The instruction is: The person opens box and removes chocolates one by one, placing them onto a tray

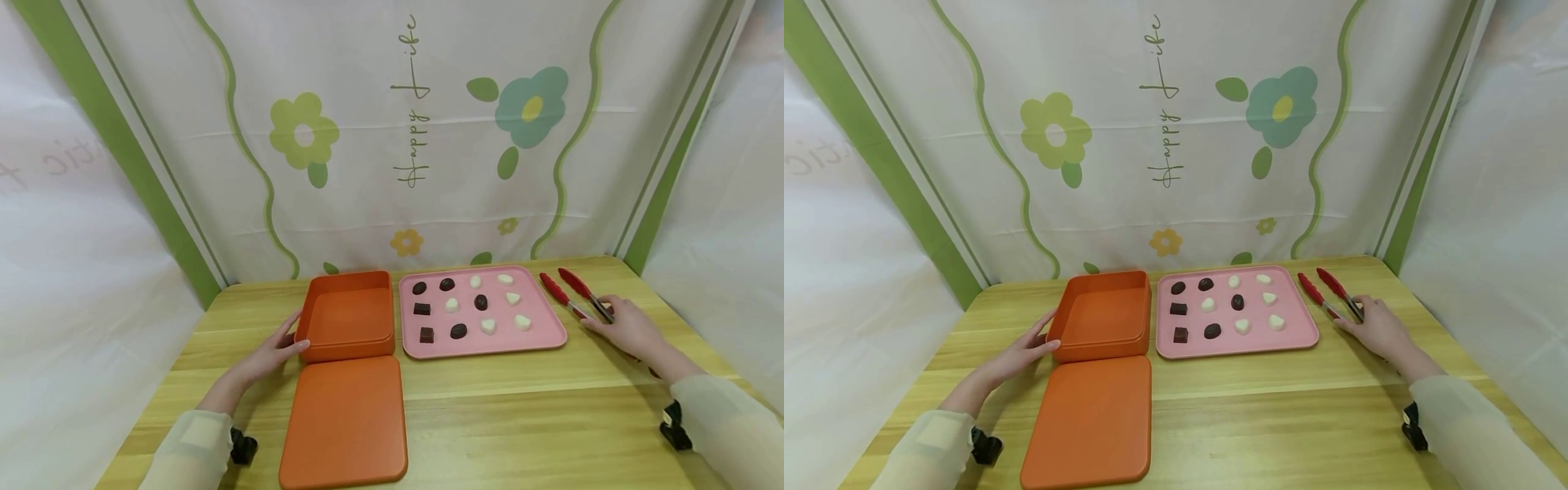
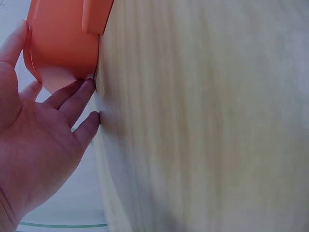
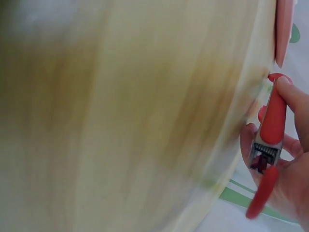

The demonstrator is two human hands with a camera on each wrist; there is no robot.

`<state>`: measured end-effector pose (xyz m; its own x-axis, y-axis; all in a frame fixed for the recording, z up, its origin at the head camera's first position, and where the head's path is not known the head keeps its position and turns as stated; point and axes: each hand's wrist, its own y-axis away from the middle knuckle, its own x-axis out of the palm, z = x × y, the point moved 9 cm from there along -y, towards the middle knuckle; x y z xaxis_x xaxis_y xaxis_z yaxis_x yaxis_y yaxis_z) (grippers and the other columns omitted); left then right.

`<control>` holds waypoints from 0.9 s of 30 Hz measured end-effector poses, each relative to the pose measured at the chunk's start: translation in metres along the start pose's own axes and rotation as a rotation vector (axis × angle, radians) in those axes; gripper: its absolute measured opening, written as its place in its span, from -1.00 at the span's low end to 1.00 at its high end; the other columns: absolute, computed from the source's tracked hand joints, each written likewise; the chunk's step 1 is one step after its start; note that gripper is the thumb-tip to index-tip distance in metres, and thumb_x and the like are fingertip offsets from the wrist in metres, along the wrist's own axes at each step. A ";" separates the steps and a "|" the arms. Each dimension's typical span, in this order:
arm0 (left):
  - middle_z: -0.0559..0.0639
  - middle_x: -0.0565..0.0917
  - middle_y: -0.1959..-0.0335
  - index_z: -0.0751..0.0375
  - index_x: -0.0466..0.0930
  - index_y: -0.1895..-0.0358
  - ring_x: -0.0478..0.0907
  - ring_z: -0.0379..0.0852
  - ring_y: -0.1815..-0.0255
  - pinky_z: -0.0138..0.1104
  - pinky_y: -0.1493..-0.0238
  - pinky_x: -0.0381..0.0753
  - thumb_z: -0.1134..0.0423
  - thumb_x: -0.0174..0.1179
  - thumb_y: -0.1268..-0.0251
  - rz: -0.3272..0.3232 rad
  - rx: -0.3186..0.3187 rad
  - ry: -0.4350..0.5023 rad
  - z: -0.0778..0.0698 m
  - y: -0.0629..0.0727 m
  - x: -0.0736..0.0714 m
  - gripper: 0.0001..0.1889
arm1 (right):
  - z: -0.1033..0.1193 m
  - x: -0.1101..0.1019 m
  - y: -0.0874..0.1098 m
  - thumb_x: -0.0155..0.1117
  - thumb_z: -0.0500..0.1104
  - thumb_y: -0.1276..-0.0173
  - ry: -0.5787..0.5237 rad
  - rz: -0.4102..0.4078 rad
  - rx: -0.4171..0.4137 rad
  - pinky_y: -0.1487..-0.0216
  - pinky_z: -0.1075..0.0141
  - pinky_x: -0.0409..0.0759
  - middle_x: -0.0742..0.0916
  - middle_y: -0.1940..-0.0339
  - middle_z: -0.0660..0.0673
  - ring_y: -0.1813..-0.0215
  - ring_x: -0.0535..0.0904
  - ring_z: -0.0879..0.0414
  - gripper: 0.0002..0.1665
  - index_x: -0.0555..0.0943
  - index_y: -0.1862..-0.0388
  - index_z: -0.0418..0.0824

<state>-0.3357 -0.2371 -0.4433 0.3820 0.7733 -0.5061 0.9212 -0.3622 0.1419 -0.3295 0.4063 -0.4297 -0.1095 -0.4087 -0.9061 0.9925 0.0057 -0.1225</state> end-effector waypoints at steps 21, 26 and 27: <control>0.39 0.08 -0.48 -0.14 -0.25 -0.59 0.05 0.31 -0.47 0.22 -0.35 0.04 0.00 0.10 -0.45 -0.019 0.017 -0.006 -0.002 0.000 -0.001 -0.17 | -0.006 0.008 -0.005 0.24 0.30 -0.31 0.009 0.079 0.020 0.20 -0.19 0.49 0.52 0.01 -0.64 0.06 0.51 -0.42 0.13 0.14 -0.31 -0.66; 0.44 0.07 -0.47 -0.02 -0.24 -0.59 0.03 0.34 -0.47 0.21 -0.33 0.11 0.01 0.13 -0.44 -0.019 0.044 -0.042 -0.008 -0.004 -0.003 -0.14 | -0.001 0.003 0.003 0.18 0.29 -0.35 -0.009 0.060 0.023 0.08 -0.34 0.40 0.36 -0.11 -0.74 -0.07 0.37 -0.58 0.19 0.00 -0.36 -0.71; 0.45 0.06 -0.47 0.02 -0.24 -0.59 0.02 0.35 -0.47 0.21 -0.33 0.11 0.01 0.13 -0.44 -0.024 0.053 -0.054 -0.010 -0.004 -0.005 -0.14 | 0.002 0.001 0.005 0.18 0.29 -0.36 -0.014 0.049 0.020 0.05 -0.37 0.36 0.32 -0.14 -0.75 -0.10 0.32 -0.60 0.19 -0.01 -0.37 -0.70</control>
<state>-0.3405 -0.2341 -0.4332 0.3542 0.7530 -0.5545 0.9243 -0.3722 0.0850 -0.3250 0.4042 -0.4306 -0.0596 -0.4209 -0.9052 0.9975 0.0084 -0.0696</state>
